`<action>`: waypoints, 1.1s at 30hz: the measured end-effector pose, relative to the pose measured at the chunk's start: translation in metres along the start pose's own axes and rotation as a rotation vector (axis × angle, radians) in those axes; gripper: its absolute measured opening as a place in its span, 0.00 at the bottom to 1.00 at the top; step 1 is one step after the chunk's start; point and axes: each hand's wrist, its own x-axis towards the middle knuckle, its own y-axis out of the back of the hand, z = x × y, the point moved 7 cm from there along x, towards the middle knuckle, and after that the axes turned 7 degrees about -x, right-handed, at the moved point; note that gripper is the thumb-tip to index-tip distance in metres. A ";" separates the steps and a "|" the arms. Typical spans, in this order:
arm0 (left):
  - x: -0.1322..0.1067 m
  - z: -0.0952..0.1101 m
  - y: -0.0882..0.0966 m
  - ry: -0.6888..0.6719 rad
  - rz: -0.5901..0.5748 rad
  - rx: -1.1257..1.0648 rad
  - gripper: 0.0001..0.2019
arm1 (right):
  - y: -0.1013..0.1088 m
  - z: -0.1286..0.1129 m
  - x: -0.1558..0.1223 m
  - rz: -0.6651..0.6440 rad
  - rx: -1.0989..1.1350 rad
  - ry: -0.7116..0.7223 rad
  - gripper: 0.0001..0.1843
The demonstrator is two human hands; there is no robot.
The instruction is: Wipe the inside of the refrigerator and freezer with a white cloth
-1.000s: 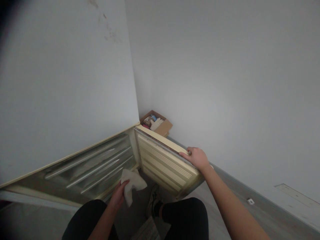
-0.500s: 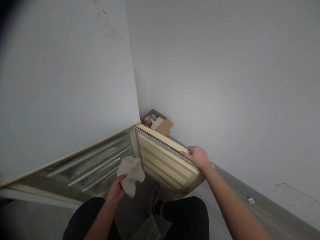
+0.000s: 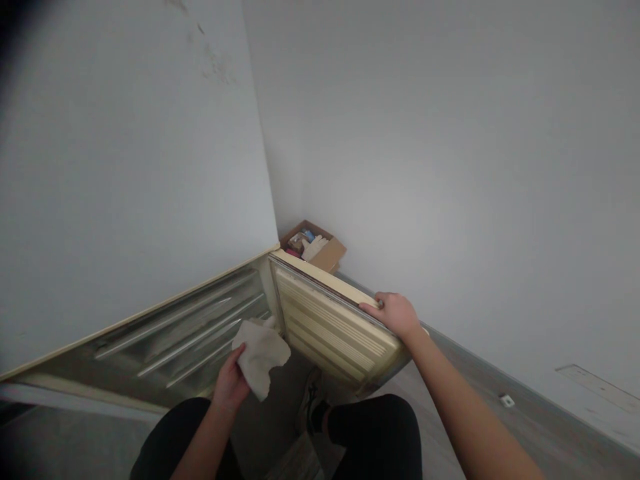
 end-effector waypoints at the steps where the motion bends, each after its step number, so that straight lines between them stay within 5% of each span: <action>1: 0.000 0.002 0.001 -0.007 -0.005 -0.016 0.19 | 0.000 0.000 0.000 0.003 0.000 0.002 0.33; 10: 0.015 0.006 0.009 -0.131 0.035 0.161 0.10 | -0.001 0.002 0.000 0.014 -0.004 -0.012 0.33; 18: 0.011 0.004 0.007 -0.282 -0.059 0.378 0.22 | -0.001 0.002 0.000 0.011 -0.017 -0.013 0.34; 27: 0.017 0.004 0.016 -0.384 -0.006 0.632 0.28 | 0.001 0.000 -0.001 0.002 -0.002 -0.014 0.34; 33: 0.023 0.012 0.018 -0.510 0.119 0.566 0.27 | 0.001 0.000 -0.001 -0.004 0.019 -0.027 0.33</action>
